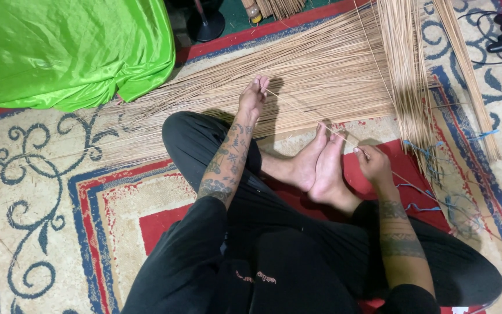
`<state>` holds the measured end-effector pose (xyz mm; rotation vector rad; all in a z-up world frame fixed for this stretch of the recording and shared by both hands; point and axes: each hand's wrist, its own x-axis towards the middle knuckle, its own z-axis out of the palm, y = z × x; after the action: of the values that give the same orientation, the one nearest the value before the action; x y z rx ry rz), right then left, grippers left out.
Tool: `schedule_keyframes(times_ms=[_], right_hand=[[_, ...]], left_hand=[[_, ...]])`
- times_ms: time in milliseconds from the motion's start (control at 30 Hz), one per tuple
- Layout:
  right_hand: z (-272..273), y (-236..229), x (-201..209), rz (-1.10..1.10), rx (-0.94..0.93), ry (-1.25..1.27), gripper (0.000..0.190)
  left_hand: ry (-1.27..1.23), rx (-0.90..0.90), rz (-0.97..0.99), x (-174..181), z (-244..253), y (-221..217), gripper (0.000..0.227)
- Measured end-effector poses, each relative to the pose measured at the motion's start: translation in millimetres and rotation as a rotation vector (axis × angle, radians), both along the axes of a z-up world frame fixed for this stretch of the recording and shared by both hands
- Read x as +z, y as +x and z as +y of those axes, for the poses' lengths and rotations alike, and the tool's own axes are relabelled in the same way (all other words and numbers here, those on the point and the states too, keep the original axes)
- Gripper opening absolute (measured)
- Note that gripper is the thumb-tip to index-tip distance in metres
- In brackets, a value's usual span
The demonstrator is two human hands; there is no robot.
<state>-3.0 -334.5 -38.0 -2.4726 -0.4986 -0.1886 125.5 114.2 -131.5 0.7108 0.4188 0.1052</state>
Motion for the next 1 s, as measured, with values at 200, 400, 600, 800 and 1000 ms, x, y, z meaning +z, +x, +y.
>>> schedule_keyframes(times_ms=[200,400,600,800,1000], right_hand=[[4,-4,6,0.013,-0.032,-0.027,0.017],[6,-2,4,0.043,-0.037,-0.022,0.020],[10,-7,-2,0.035,-0.008,-0.028,0.017],[7,-6,10,0.030,-0.033,-0.014,0.018],[14,-6,2,0.058,-0.002,-0.007,0.017]], left_hand=[[-0.011,0.068,0.065,9,5,-4,0.033],[0.132,-0.073,0.029,56,-18,-26,0.025],[0.203,-0.500,-0.097,62,-92,-55,0.032],[0.185,0.167,0.119,61,-29,-34,0.025],[0.202,-0.229,-0.028,46,-37,-30,0.024]])
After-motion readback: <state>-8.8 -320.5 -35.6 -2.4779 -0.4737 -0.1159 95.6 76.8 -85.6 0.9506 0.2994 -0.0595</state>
